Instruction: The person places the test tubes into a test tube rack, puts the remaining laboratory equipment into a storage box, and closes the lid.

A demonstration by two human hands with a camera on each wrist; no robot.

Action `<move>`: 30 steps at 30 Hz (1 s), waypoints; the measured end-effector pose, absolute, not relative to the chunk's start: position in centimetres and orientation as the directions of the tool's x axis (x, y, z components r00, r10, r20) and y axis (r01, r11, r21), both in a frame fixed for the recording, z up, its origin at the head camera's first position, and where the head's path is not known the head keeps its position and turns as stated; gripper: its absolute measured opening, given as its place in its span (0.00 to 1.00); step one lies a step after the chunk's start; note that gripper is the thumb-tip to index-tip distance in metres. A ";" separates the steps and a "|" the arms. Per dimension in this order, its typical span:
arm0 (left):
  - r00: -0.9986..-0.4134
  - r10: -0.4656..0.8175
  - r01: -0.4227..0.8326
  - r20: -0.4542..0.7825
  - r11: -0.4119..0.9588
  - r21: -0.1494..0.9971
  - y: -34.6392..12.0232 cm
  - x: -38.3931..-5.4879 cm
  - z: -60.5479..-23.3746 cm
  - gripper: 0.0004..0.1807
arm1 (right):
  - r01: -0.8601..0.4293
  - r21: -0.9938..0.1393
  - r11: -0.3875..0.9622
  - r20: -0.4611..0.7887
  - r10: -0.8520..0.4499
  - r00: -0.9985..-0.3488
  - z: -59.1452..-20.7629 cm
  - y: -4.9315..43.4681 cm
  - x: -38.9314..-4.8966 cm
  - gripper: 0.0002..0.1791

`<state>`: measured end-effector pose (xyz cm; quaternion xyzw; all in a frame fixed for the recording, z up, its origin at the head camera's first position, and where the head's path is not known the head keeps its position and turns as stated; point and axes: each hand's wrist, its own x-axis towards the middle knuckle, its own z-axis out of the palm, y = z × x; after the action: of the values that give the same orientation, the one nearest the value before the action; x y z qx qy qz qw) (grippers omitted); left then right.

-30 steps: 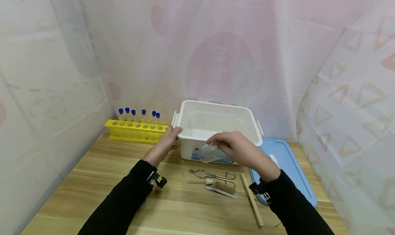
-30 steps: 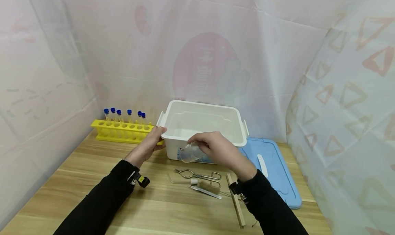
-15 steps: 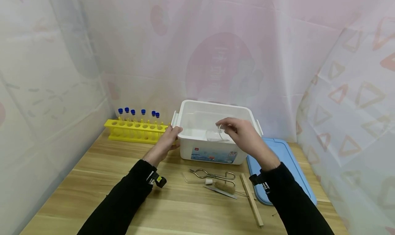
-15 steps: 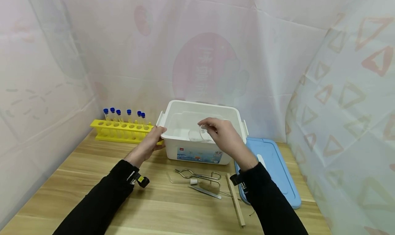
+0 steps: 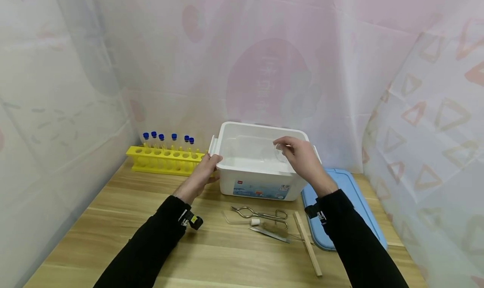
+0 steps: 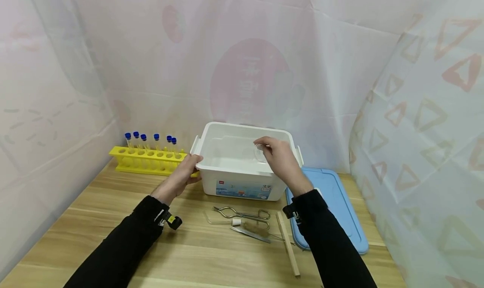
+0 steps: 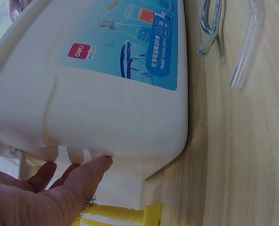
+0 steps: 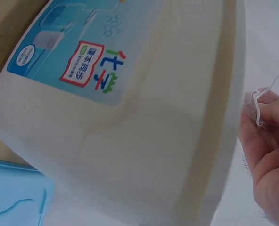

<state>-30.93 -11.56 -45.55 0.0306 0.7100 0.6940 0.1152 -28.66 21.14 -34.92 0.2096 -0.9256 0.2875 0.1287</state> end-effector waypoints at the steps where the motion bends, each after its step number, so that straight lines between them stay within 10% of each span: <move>1: -0.972 0.201 -0.118 -0.123 0.036 0.992 -11.6 -30.9 -45.5 0.45 | -0.456 -0.478 0.751 0.352 -0.312 -0.882 -35.0 21.1 -28.8 0.18; 30: -0.973 0.198 -0.115 -0.119 0.029 0.993 -12.1 -30.9 -45.8 0.44 | -0.310 -0.521 0.795 -0.002 -0.364 -0.931 -37.9 21.3 -33.9 0.19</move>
<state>-30.94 -12.09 -45.80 0.0295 0.7085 0.6961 0.1126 -33.90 21.31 -37.88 0.1781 -0.9460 0.2659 -0.0512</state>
